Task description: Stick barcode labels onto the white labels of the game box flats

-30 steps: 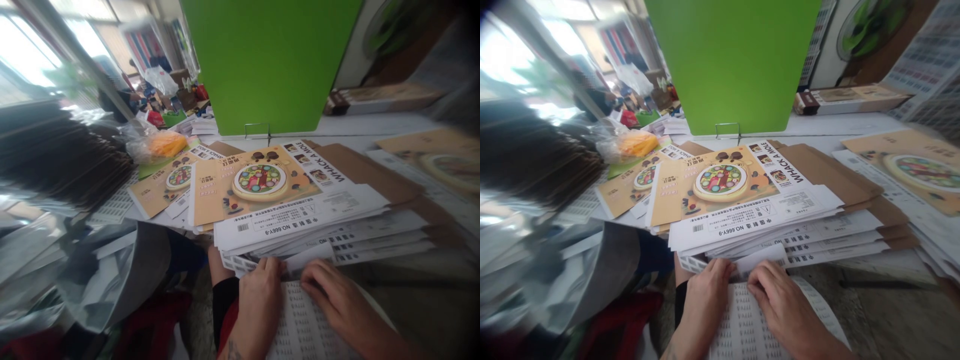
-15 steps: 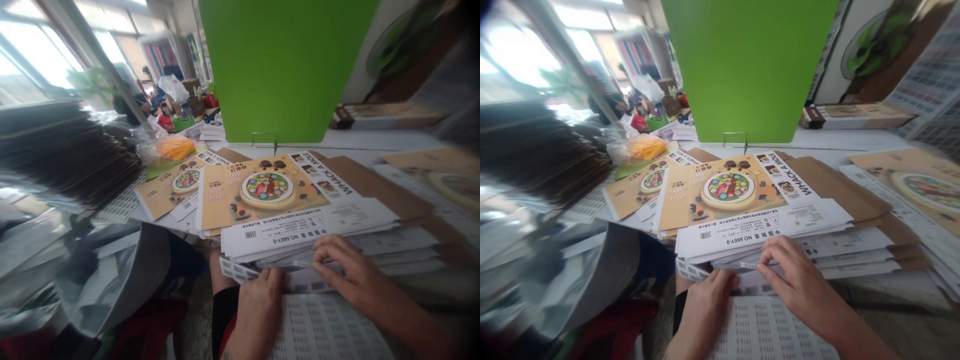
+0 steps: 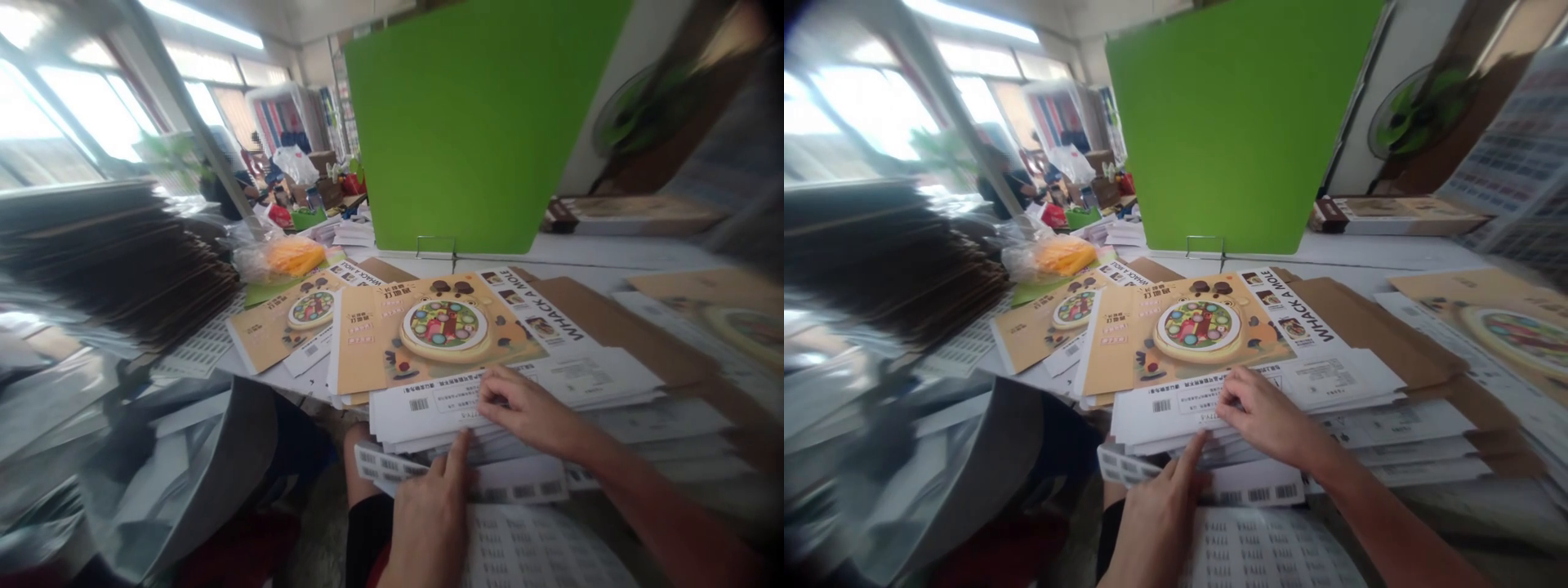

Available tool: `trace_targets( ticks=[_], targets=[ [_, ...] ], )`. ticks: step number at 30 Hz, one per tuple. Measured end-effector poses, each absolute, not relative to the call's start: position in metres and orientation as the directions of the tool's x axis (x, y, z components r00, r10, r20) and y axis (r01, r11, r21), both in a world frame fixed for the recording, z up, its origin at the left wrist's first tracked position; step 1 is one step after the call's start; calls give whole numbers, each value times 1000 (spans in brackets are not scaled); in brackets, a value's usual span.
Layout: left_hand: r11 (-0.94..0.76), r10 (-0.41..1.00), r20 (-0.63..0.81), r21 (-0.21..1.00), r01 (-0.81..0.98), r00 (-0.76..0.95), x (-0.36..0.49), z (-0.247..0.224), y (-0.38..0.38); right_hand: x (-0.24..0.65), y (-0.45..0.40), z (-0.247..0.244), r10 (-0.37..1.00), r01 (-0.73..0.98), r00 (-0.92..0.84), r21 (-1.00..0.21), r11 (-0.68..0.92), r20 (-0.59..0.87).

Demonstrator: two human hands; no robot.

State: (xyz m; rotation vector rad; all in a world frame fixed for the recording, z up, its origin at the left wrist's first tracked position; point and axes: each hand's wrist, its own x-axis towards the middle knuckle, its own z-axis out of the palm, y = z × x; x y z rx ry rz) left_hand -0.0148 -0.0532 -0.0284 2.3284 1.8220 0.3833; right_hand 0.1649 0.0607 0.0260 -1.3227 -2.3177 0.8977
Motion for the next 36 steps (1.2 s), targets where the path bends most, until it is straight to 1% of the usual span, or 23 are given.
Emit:
trace_targets(
  ticks=[5,10,14,22,28,33,36],
  targets=[
    [-260,966,82,267,928,247,-15,-22,-51,163,59,28,860,675,-509,-637,372,-37],
    [-255,965,120,250,934,231,-16,-25,-50,161,59,30,865,691,-500,-618,375,-35],
    [-254,966,118,243,936,232,-17,-27,-49,159,58,32,872,706,-488,-602,373,-32],
    [-192,981,42,253,948,188,-12,-17,-48,157,58,33,871,731,-488,-573,371,-59],
    [-175,981,-43,217,960,189,-11,-12,-44,157,58,29,876,727,-483,-565,390,-17],
    [-175,979,-53,262,949,195,-13,-3,-44,157,58,29,878,731,-478,-561,389,-14],
    [-164,979,-73,268,949,190,-13,0,-43,157,58,30,877,738,-479,-552,388,-24]
  ],
)
